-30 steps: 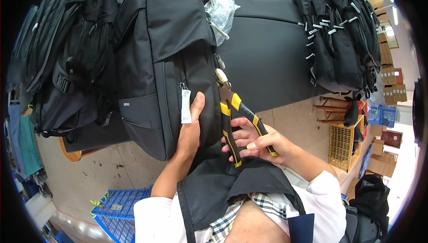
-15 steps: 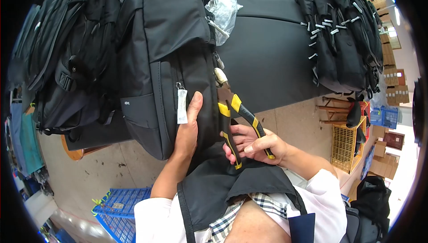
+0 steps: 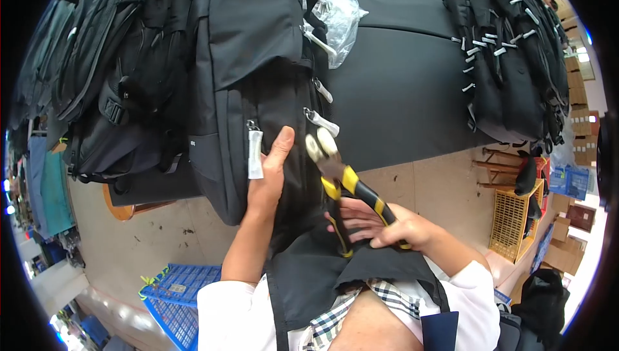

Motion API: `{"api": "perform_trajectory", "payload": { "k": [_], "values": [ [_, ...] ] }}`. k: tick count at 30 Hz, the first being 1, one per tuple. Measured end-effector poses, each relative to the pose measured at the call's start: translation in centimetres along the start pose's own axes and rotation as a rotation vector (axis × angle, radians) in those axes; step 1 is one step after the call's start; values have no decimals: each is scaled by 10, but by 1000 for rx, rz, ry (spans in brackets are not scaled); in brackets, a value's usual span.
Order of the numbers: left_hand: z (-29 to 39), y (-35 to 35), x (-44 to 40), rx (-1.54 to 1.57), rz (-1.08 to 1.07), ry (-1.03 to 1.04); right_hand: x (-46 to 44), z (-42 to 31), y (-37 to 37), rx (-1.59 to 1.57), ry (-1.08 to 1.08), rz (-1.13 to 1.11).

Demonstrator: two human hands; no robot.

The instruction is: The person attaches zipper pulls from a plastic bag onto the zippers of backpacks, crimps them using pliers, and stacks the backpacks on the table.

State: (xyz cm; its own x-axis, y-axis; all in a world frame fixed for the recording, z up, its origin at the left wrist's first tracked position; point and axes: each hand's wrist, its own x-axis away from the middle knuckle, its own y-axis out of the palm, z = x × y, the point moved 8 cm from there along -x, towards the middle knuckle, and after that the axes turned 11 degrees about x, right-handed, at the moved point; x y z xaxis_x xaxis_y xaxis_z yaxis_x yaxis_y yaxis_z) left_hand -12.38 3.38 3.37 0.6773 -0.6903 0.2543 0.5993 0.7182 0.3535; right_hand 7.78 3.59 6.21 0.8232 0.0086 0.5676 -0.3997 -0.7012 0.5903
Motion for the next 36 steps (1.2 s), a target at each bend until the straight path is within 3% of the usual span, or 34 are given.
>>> {"api": "perform_trajectory", "payload": {
  "k": [2,9,15,19,36],
  "values": [
    [7,-10,-5,-18,45,44,12,4,-11,122,-19,-7],
    [7,-16,1,7,130,32,-1,-41,-30,107,-194,20],
    [7,-11,7,47,96,112,-7,-40,-34,-201,-115,-257],
    [9,4,16,83,134,108,-8,-42,-42,-356,-39,-322],
    [-11,57,35,105,271,202,-4,-82,-105,-150,-2,-296]
  ]
}}
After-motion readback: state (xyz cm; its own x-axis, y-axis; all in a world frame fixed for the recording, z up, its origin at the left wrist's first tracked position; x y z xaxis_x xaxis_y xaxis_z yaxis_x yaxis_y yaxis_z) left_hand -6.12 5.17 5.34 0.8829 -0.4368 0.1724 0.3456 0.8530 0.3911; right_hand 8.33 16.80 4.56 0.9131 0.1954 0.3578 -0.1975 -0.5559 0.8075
